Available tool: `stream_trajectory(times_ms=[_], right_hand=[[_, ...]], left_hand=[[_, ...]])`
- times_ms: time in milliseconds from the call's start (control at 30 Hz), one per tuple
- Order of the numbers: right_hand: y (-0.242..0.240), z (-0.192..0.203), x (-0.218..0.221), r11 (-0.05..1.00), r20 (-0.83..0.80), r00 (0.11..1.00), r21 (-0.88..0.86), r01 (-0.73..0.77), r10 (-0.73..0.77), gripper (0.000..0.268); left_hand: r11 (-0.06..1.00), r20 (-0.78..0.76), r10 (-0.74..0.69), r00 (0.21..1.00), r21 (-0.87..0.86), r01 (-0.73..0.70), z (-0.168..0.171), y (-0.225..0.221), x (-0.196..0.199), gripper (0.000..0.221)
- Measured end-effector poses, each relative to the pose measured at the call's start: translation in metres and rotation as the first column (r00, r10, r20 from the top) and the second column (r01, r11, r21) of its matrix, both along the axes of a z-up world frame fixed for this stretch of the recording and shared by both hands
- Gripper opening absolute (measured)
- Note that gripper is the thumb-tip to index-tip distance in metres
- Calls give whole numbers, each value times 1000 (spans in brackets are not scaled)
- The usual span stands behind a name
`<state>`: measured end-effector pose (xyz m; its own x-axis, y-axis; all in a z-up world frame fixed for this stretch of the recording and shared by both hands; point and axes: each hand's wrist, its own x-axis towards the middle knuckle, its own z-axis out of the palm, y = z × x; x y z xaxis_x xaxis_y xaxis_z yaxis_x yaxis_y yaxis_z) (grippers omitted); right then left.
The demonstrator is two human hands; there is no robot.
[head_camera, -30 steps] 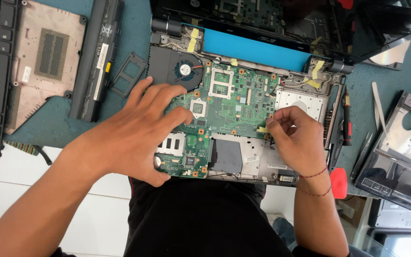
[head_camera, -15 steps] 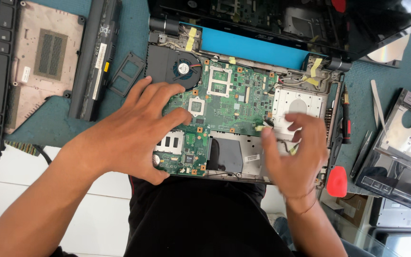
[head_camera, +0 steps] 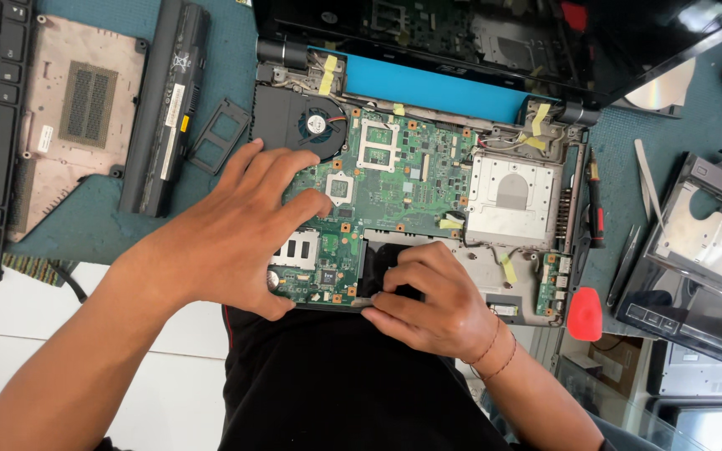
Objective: The person works on a disassembled laptop placed on a workbench, using a screwdriver to remove screws from the motherboard area. They then use their hands to disconnect ribbon cables and other connectors from the circuit board, carefully lifting and moving components within the chassis.
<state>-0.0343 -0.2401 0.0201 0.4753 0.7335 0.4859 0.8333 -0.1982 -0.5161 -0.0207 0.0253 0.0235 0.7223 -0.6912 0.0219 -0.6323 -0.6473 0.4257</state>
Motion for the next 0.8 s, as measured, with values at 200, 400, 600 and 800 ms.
stream_trajectory(times_ms=[200,400,600,800], right_hand=[[2,1,1,995,8,998,-75,-65,66,12],[4,-2,-2,991,-12,994,-75,-110,109,11],[8,-4,-7,989,-70,993,-105,-103,96,6],[9,8,-5,987,-97,983,50,-151,155,11]], left_hand=[[1000,-17,1,1000,-4,-1,2,-1,0,108],[1000,-10,6,1000,-18,-6,0,-1,-1,105],[1000,-11,5,1000,3,-5,0,-1,-1,106],[1000,-5,18,1000,-8,-18,3,-2,-3,107]])
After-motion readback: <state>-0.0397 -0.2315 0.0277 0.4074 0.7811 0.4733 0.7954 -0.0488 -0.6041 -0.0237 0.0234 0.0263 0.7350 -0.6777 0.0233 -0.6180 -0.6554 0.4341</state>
